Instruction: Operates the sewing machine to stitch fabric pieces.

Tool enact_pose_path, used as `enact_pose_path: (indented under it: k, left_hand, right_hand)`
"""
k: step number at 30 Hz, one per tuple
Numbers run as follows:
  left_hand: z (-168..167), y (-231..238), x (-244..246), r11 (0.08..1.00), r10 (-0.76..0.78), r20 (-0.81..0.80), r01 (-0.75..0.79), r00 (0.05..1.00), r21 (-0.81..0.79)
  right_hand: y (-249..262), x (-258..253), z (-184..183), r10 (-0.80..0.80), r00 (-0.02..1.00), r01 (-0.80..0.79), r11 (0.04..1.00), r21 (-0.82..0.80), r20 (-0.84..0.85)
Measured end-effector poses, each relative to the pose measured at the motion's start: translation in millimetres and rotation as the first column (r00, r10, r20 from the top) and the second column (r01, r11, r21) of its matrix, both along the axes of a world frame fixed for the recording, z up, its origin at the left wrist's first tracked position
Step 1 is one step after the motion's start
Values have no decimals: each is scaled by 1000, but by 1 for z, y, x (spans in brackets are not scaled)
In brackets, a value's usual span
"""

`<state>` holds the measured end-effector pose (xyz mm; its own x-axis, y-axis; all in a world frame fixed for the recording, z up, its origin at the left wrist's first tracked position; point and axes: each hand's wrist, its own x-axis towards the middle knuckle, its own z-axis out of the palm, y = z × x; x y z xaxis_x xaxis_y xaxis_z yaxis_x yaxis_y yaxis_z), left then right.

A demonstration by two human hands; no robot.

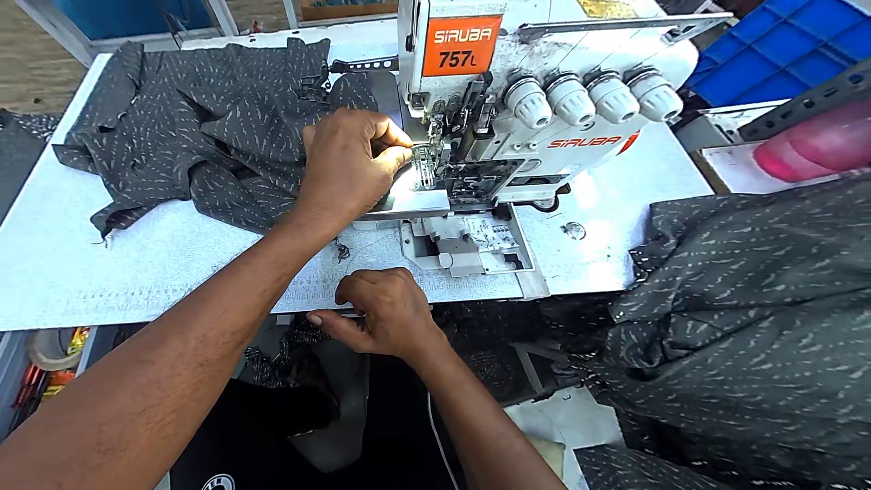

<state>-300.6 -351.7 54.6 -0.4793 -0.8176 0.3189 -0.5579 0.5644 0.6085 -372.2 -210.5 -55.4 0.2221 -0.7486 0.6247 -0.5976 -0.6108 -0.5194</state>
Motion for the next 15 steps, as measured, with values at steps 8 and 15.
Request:
enact_pose_path:
  k: [8,15]
  left_hand:
    - [-3,1,0,999,-7,0,7,1000,-52]
    - [-4,3,0,997,-11,-5,11,1000,-74]
  right_hand:
    - [0,0,-1,-12,1000,12,1000,-5,6]
    - [0,0,-1,-16,1000,16,1000,-3,15]
